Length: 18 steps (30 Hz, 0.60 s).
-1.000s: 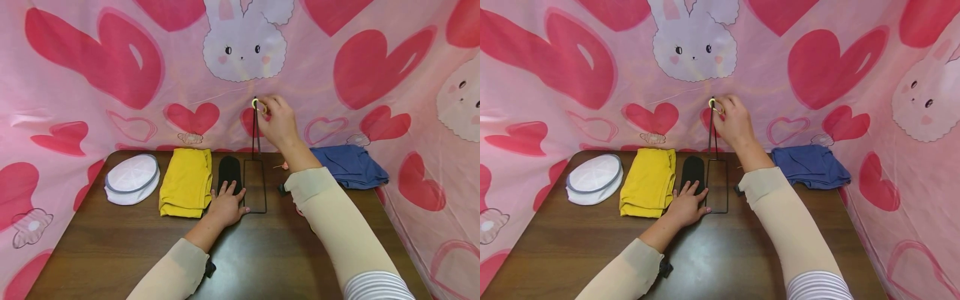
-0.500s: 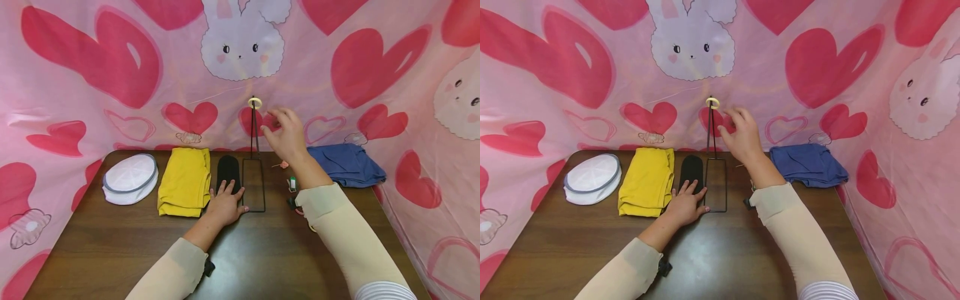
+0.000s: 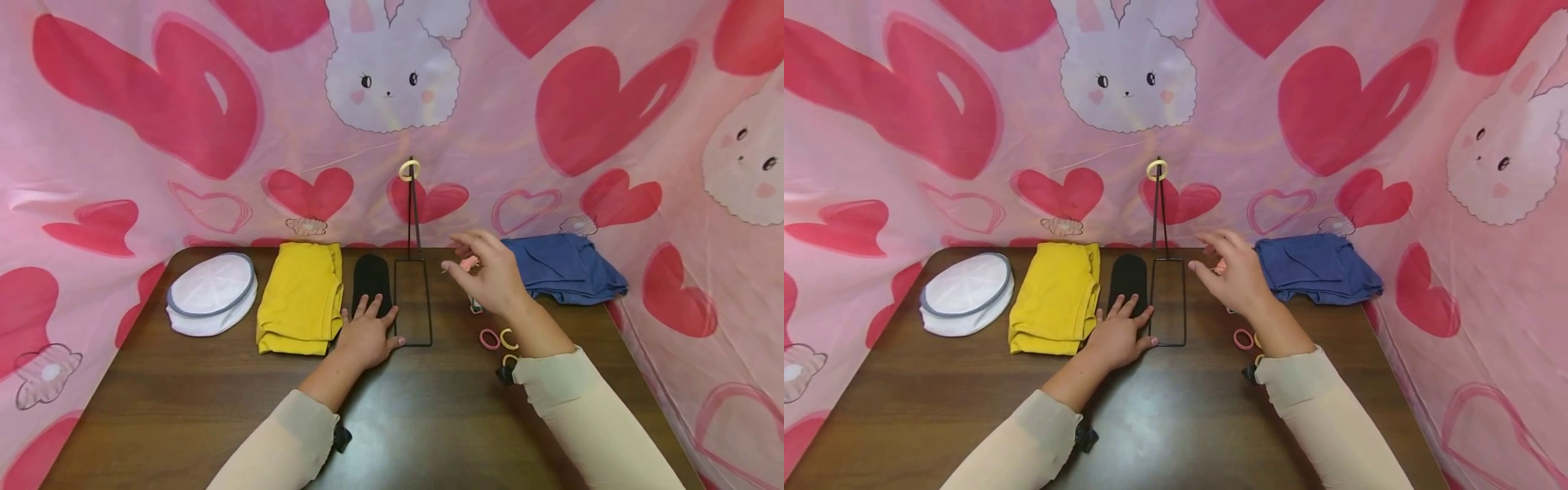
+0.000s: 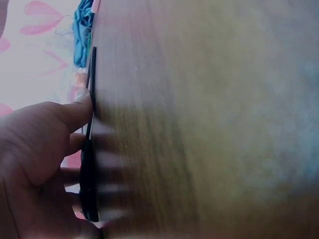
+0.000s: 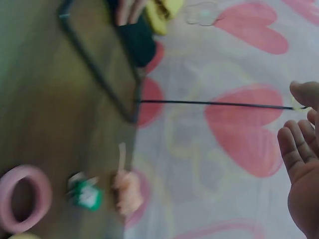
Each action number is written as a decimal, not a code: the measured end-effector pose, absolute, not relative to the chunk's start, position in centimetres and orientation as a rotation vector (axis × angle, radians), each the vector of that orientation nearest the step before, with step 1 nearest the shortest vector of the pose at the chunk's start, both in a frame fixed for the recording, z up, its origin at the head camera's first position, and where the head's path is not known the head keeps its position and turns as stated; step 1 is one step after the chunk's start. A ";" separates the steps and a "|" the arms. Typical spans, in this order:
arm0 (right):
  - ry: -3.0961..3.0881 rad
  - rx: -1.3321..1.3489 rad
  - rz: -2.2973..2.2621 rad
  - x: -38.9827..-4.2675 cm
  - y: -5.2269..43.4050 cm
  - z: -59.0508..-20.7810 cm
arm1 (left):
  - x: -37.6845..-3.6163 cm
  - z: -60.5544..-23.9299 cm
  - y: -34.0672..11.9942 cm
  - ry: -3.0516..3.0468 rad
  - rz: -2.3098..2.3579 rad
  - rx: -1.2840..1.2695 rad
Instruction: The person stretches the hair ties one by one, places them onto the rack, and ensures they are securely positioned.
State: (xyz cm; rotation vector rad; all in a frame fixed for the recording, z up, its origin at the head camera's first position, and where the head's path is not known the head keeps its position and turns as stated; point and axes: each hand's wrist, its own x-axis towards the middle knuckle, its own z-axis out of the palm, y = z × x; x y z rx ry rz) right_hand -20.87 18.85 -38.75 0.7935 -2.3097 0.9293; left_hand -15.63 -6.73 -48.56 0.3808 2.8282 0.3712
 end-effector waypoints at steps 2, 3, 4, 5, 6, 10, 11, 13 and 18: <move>-2.334 0.824 0.922 -20.2 19.7 -39.6 | -15.6 -48.5 -6.7 2.827 0.377 0.379; -2.351 0.839 0.921 -19.9 20.1 -40.1 | -15.6 -48.5 -6.7 2.827 0.379 0.378; -2.368 0.851 0.911 -19.6 20.5 -40.5 | -15.6 -48.4 -6.7 2.827 0.381 0.376; -2.385 0.861 0.902 -19.3 21.0 -40.9 | -15.5 -48.4 -6.7 2.827 0.384 0.376; -2.403 0.869 0.892 -19.0 21.4 -41.3 | -15.5 -48.4 -6.7 2.827 0.385 0.375; -2.453 0.891 0.834 -17.9 23.0 -42.6 | -15.5 -48.4 -6.7 2.825 0.390 0.375; -2.460 0.895 0.826 -17.6 23.4 -42.9 | -15.5 -48.4 -6.7 2.824 0.391 0.376; -2.472 0.909 0.814 -17.2 24.1 -43.4 | -15.5 -48.4 -6.8 2.822 0.384 0.380; -2.587 0.944 0.778 -16.4 26.0 -44.9 | -15.7 -48.5 -6.9 2.824 0.362 0.384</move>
